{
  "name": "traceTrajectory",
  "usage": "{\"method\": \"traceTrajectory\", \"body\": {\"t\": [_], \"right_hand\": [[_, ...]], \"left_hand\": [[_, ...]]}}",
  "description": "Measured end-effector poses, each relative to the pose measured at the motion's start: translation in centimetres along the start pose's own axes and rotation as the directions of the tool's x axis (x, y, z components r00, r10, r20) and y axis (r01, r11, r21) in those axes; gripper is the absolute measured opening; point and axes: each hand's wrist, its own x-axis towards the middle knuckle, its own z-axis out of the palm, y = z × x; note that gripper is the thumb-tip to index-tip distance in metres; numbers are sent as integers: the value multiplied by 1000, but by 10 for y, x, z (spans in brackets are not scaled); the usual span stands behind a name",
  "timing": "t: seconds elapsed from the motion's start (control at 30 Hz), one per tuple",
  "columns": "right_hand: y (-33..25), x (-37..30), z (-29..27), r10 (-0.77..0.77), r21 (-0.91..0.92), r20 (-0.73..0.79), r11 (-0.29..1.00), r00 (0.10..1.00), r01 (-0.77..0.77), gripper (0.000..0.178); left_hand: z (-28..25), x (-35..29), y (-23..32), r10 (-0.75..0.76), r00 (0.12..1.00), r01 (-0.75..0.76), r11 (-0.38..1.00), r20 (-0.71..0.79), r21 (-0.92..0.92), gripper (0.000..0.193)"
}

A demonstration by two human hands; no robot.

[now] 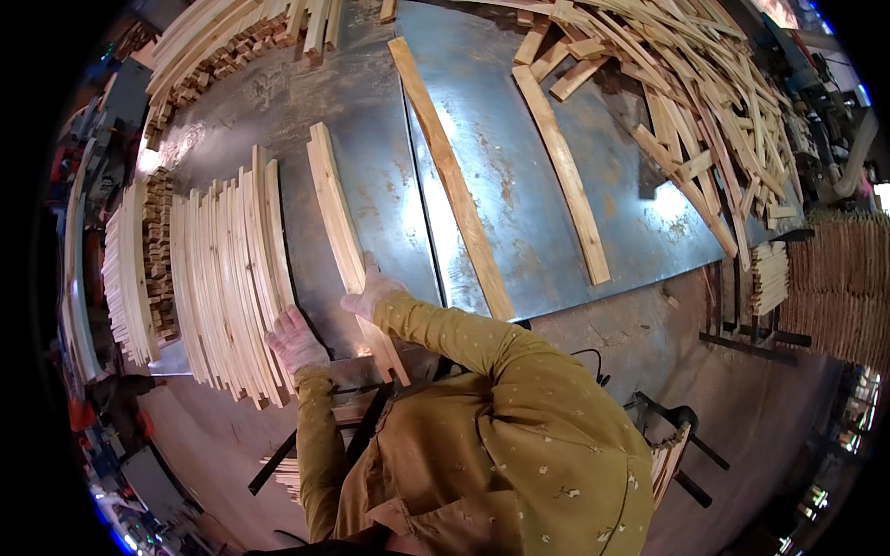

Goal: The person sorts wooden planks on a metal table in a workshop. They pick up planks from a disorganized pile, inspect them, and place them into a neat stack on the left side of the table. The person handles the wood by hand, organizing the pieces into a uniform pile.

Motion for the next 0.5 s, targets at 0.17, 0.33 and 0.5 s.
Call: {"method": "traceTrajectory", "body": {"t": [0.17,0.33,0.5], "right_hand": [[-38,10,26,45,-106,101,994,994,-34,111],[-69,55,83,-87,-364,255,914,963,179,102],[-42,22,-21,-471,-259,49,846,881,466,61]], "left_hand": [[-24,-77,-49,-233,929,-14,755,-288,-656,67],[-117,-90,-18,-549,795,50,483,-259,-874,62],[-100,-69,10,-380,743,-378,440,-550,-815,53]]}}
